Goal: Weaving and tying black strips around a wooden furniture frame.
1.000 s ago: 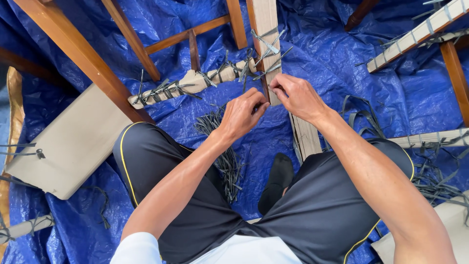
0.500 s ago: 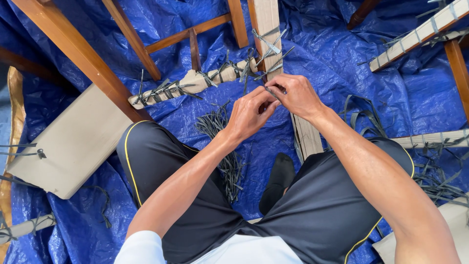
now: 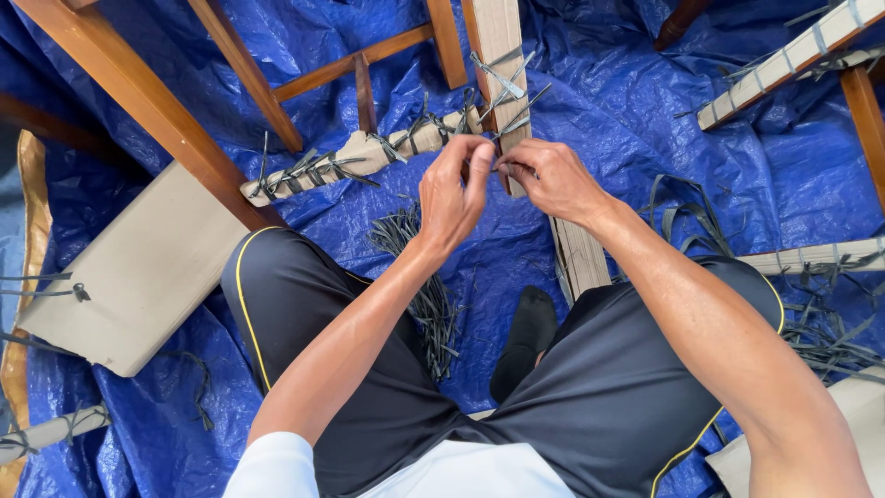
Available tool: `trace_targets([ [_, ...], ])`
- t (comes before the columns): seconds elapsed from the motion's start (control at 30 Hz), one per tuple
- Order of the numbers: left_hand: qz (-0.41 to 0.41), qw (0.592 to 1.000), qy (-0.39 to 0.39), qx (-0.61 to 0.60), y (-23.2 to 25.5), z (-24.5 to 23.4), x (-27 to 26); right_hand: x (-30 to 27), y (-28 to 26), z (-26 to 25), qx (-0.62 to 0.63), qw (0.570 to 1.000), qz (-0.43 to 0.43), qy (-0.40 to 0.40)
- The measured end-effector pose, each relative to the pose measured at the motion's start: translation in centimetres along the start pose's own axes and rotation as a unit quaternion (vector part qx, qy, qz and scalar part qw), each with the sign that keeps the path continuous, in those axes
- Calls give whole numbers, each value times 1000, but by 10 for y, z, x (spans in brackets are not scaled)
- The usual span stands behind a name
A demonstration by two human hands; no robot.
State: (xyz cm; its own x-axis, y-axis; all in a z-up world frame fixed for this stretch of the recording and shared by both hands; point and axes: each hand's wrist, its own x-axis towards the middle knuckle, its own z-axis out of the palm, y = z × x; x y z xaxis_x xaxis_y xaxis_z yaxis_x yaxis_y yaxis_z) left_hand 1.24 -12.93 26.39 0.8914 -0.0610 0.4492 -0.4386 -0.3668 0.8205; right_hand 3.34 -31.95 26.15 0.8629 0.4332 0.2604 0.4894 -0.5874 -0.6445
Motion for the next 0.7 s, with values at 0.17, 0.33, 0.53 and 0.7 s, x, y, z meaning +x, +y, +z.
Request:
trace_targets([
  [0.17, -80, 995, -54, 32, -16, 4, 2, -2, 2, 1, 12, 1000, 0, -5],
  [0.33, -43, 984, -143, 95, -45, 18, -3, -3, 1, -1, 18, 999, 27, -13],
  [0.53, -77, 969, -210, 108, -36, 19, -1, -10, 7, 5, -31, 997, -61, 20],
  [0.7, -158, 973, -152, 75, -70, 39, -7, -10, -5, 12, -151, 985, -74, 43],
])
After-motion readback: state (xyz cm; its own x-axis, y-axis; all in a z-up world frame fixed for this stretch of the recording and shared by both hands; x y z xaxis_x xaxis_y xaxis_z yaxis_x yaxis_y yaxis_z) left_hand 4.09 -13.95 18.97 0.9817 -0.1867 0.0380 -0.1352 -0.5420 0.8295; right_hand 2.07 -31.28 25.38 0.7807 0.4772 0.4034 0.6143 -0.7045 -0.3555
